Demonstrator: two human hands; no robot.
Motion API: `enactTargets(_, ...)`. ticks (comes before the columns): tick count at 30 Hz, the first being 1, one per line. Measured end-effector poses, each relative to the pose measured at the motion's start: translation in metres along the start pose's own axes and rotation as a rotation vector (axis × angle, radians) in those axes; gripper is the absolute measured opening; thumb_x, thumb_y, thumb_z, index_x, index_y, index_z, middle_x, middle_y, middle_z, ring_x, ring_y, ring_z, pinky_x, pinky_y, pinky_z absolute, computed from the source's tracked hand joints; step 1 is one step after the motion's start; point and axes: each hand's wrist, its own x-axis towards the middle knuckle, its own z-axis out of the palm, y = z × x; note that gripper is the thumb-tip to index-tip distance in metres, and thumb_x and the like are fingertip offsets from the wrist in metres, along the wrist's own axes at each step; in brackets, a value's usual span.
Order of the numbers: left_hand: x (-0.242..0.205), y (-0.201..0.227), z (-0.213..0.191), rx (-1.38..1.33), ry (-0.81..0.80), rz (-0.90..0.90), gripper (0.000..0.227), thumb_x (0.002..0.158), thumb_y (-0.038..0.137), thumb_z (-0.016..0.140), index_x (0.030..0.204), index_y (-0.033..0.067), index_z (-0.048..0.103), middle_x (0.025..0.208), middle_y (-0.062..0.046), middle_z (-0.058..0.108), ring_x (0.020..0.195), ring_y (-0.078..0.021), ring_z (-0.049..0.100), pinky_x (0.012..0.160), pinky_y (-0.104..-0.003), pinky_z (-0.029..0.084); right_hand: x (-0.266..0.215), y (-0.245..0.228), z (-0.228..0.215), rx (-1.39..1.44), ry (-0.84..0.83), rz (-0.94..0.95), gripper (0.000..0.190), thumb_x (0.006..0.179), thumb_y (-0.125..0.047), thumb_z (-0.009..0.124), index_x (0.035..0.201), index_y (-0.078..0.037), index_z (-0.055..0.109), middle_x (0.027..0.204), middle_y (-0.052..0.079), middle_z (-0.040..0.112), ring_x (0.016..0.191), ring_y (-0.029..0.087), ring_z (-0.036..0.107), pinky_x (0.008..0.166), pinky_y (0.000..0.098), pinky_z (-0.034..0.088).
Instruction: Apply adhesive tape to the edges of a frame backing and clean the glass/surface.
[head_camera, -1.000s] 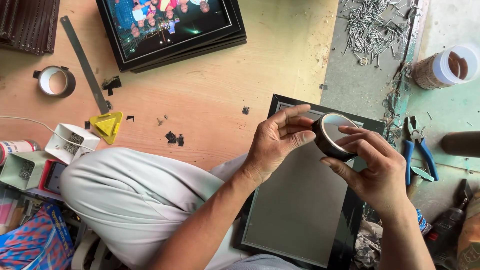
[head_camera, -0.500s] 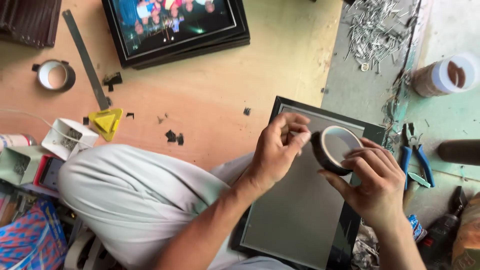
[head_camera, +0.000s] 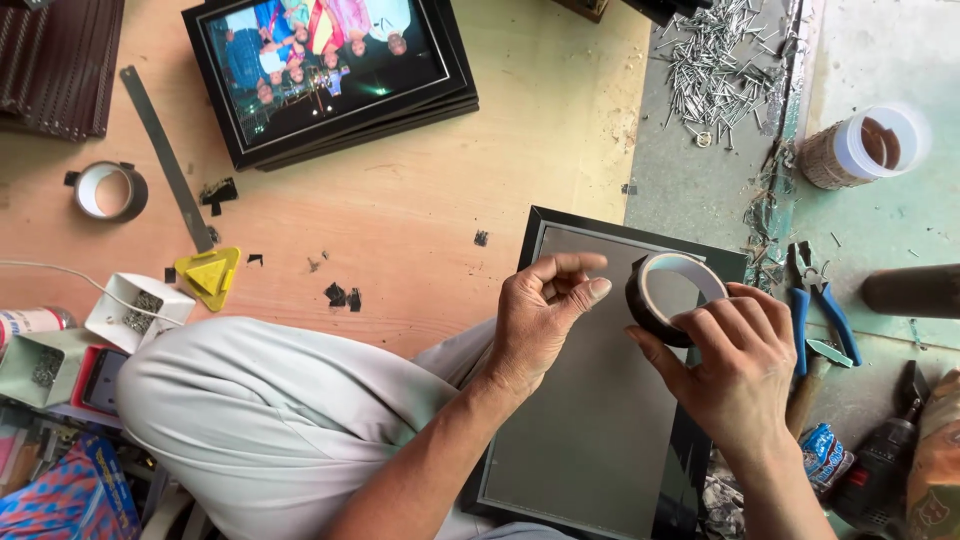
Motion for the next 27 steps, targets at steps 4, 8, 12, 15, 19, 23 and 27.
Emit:
enactTargets(4, 0.001, 0.001, -0.002, 0.099, 0.007, -0.110, 0.018, 0.091, 0.021, 0.079, 0.101, 0.0055, 0.076, 0.084, 0.001, 0.071, 0.076, -0.0050, 0.061, 0.070, -0.020, 0.055, 0.001, -0.001, -0.002, 0.008, 0.016, -0.025, 0.038, 0.075, -0.037, 0.090, 0.078, -0.006, 0.068, 0.079, 0.006, 0.063, 0.091, 0.029, 0.065, 0.099, 0.0454, 0.048)
enactTargets(8, 0.007, -0.010, -0.010, 0.061, 0.009, -0.018, 0.020, 0.095, 0.022, 0.078, 0.102, 0.0036, 0.075, 0.085, -0.001, 0.070, 0.077, -0.0063, 0.060, 0.071, -0.021, 0.055, 0.001, 0.002, -0.003, -0.002, 0.003, -0.021, 0.039, 0.075, -0.038, 0.091, 0.077, -0.007, 0.068, 0.076, 0.006, 0.061, 0.086, 0.028, 0.064, 0.099, 0.0462, 0.048)
enactTargets(12, 0.012, -0.002, -0.008, -0.062, -0.037, 0.040, 0.032, 0.100, 0.029, 0.073, 0.115, 0.0020, 0.069, 0.102, -0.004, 0.071, 0.095, -0.0111, 0.065, 0.090, -0.028, 0.057, 0.000, 0.006, -0.003, 0.035, 0.017, -0.033, 0.039, 0.074, -0.036, 0.092, 0.076, -0.006, 0.067, 0.075, 0.005, 0.060, 0.084, 0.026, 0.063, 0.101, 0.0470, 0.049)
enactTargets(15, 0.013, 0.005, -0.004, -0.099, -0.138, 0.024, 0.049, 0.099, 0.038, 0.067, 0.132, 0.0035, 0.061, 0.120, -0.005, 0.069, 0.114, -0.0142, 0.065, 0.104, -0.032, 0.055, -0.004, 0.009, -0.001, 0.113, 0.035, -0.039, 0.039, 0.073, -0.032, 0.093, 0.079, -0.005, 0.066, 0.078, 0.005, 0.062, 0.086, 0.024, 0.065, 0.106, 0.0483, 0.051)
enactTargets(19, 0.015, -0.002, -0.005, -0.134, -0.367, -0.057, 0.064, 0.100, 0.045, 0.061, 0.149, 0.0053, 0.049, 0.138, -0.007, 0.063, 0.131, -0.0173, 0.058, 0.116, -0.034, 0.047, -0.008, 0.012, 0.000, 0.226, 0.073, -0.046, 0.039, 0.071, -0.029, 0.093, 0.081, -0.004, 0.066, 0.087, 0.008, 0.068, 0.095, 0.024, 0.069, 0.112, 0.0510, 0.054)
enactTargets(23, 0.012, -0.002, -0.008, -0.127, -0.468, -0.063, 0.058, 0.108, 0.045, 0.056, 0.147, 0.0020, 0.059, 0.130, -0.013, 0.071, 0.127, -0.0183, 0.063, 0.115, -0.033, 0.050, -0.011, 0.016, 0.002, 0.247, 0.061, -0.067, 0.039, 0.071, -0.030, 0.093, 0.082, -0.004, 0.066, 0.090, 0.009, 0.070, 0.097, 0.023, 0.069, 0.113, 0.0521, 0.054)
enactTargets(27, 0.010, -0.003, -0.009, 0.094, -0.322, 0.055, 0.037, 0.102, 0.033, 0.066, 0.127, 0.0059, 0.070, 0.120, -0.008, 0.075, 0.114, -0.0150, 0.070, 0.102, -0.031, 0.057, -0.009, 0.013, 0.002, 0.227, 0.040, -0.089, 0.040, 0.069, -0.032, 0.092, 0.079, -0.005, 0.065, 0.087, 0.008, 0.070, 0.097, 0.023, 0.070, 0.113, 0.0531, 0.053)
